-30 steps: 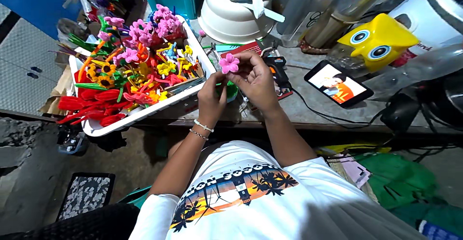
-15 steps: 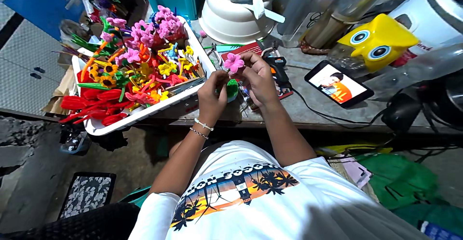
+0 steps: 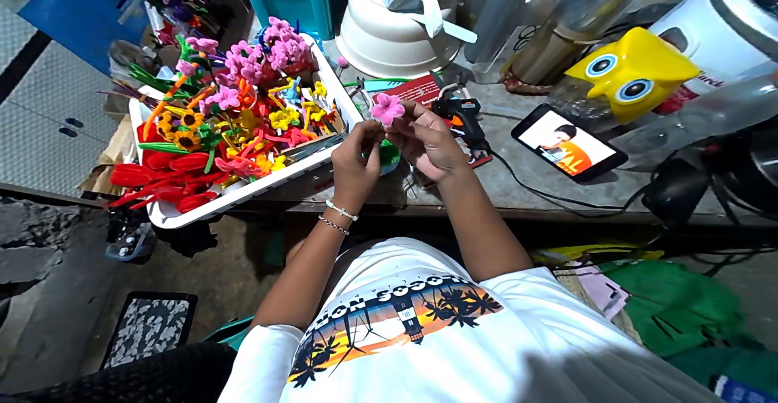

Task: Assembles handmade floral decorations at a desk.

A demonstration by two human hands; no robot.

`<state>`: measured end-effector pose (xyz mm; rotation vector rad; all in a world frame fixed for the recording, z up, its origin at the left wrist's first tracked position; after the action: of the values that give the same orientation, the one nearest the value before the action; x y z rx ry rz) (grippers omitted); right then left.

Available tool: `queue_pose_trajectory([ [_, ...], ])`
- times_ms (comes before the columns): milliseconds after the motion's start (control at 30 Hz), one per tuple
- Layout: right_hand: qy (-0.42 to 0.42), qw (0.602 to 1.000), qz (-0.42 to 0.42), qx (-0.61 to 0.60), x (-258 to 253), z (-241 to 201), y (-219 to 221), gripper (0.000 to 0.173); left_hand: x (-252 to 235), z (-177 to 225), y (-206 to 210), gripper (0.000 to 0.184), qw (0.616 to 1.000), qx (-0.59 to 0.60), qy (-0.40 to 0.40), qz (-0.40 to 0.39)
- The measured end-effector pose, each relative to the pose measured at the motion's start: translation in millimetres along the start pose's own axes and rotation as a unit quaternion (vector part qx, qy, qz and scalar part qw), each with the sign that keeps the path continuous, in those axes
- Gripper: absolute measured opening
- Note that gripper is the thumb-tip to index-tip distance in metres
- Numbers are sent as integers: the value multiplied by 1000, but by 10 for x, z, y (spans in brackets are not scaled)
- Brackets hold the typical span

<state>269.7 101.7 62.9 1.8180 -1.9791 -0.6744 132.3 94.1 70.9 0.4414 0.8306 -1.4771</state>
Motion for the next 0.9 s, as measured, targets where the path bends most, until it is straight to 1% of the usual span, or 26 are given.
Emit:
queue_pose_trajectory([
  [100,-28,999,-2,28,27,-59,-31,19,5,-5,15,29,1000,8,0,0],
  [167,-49,998,12,48,39,-111,-81,26,14,-11,22,27,1000,8,2,-1],
  [233,-70,994,45,68,59,-156,-171,31,30,-10,9,27,1000,1,4,1],
  [333,-86,979,98,155,194,-220,-302,25,63,10,-82,30,1000,7,1,14],
  [400,-88,968,79,224,325,-233,-355,15,132,33,-199,29,1000,13,-4,16],
  [433,-81,960,40,265,397,-221,-356,10,192,39,-268,26,1000,16,-8,6],
  [467,-76,948,-21,308,491,-188,-325,8,266,41,-331,22,999,24,-12,-18],
  [500,-62,928,-111,349,627,-115,-269,11,359,36,-373,19,997,40,-21,-62],
  [533,-36,893,-221,390,804,10,-220,20,476,11,-384,19,989,53,-42,-133],
  [567,-19,840,-325,434,1003,156,-182,28,620,-35,-374,22,969,48,-78,-228],
  [600,-4,789,-399,467,1188,307,-171,31,796,-104,-359,24,934,22,-117,-337],
  [633,18,755,-437,489,1327,459,-190,32,983,-186,-358,24,890,-16,-142,-432],
  [667,47,738,-443,508,1397,615,-238,35,1167,-297,-379,23,848,-60,-160,-502],
  [700,83,729,-418,535,1401,762,-308,39,1337,-438,-419,27,810,-110,-180,-548],
  [733,122,723,-378,565,1363,910,-408,43,1495,-605,-475,33,777,-165,-207,-571],
  [767,163,712,-327,599,1307,1048,-534,48,1635,-787,-538,37,751,-221,-236,-576],
  [800,205,696,-269,633,1245,1166,-680,57,1745,-956,-596,38,734,-271,-259,-565],
  [833,237,676,-210,666,1191,1270,-836,64,1824,-1077,-635,39,729,-310,-273,-545],
  [867,244,658,-158,694,1141,1360,-981,61,1876,-1150,-650,42,735,-338,-271,-522],
  [900,229,644,-110,721,1100,1415,-1095,55,1907,-1191,-642,45,745,-357,-259,-500],
])
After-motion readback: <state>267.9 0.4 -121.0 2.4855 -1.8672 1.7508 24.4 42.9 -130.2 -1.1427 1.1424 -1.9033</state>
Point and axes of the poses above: each hand's wrist, its own x-axis away from the middle knuckle, its own y-axis out of the palm, z = x × y, the point moved 8 cm from there along -x, towards the middle knuckle, and after that the axes turned 10 degrees about z, right-handed, at the moved point
